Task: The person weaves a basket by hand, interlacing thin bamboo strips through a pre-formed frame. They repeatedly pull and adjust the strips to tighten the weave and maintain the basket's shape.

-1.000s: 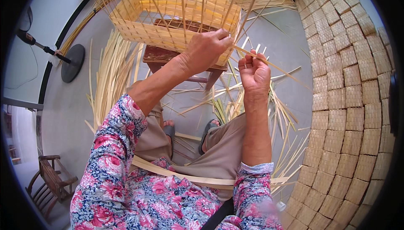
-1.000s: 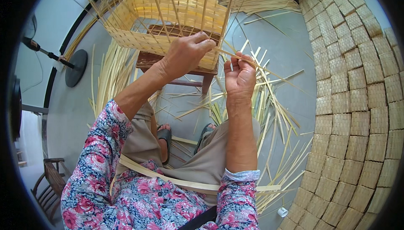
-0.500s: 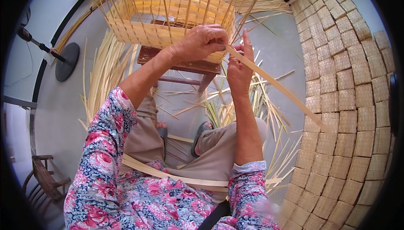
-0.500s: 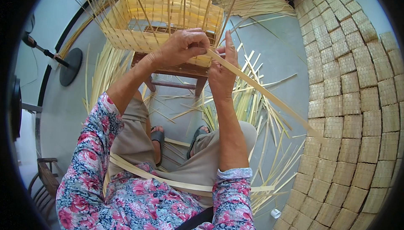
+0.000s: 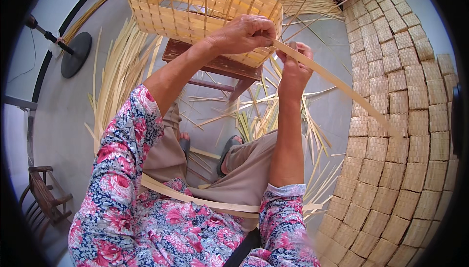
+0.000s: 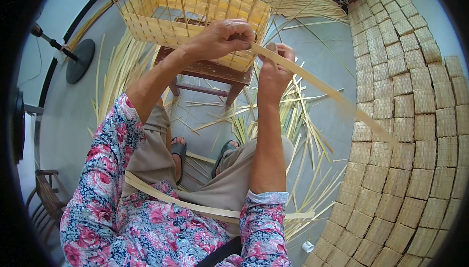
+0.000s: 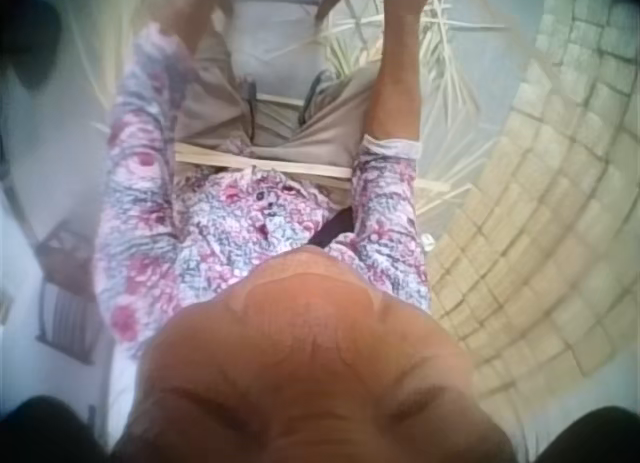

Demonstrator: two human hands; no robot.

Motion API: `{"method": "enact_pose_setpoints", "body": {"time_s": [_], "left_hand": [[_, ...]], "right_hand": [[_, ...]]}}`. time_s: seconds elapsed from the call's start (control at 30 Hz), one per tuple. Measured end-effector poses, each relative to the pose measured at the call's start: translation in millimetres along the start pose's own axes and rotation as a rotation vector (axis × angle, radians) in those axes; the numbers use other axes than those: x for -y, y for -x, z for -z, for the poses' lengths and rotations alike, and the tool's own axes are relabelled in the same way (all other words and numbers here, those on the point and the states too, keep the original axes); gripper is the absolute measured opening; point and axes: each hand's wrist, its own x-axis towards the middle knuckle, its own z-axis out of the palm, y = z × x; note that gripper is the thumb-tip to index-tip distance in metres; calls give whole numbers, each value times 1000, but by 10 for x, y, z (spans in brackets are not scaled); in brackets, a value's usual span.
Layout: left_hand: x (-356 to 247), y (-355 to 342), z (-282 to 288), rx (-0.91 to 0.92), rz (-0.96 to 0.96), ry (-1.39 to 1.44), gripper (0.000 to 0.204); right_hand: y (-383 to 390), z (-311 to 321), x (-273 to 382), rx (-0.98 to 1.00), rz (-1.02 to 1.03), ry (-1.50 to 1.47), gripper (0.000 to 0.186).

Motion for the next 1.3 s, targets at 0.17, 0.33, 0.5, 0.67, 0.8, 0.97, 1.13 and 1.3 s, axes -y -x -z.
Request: {"method": "enact_pose_setpoints", "body": {"time_s": [0.17, 0.33, 0.5, 0.67, 0.8, 0.97, 1.13, 1.3], "left_hand": [[34, -59, -186, -172, 88, -147, 10], [27, -85, -348, -218, 59, -457, 6], [-17, 11, -222, -62, -14, -642, 10], [-149, 336, 246, 101, 6, -676, 8], [-234, 660, 444, 44, 72, -456, 14], [-259, 869, 515, -28, 176, -237, 12], [-252, 887, 554, 1, 100, -275, 9], [-232, 906, 565, 16, 63, -308, 10]], "right_hand": [[77, 250, -70, -86, -488, -644, 14], [158, 22, -19, -44, -208, -364, 18], [221, -133, 358, -17, 539, 839, 32], [163, -42, 121, 344, 734, 1179, 14], [308, -292, 143, 501, 647, 1142, 13], [489, -423, 157, 600, 296, 933, 15], [449, -383, 84, 646, 192, 812, 18], [459, -390, 72, 648, 142, 758, 17]]}}
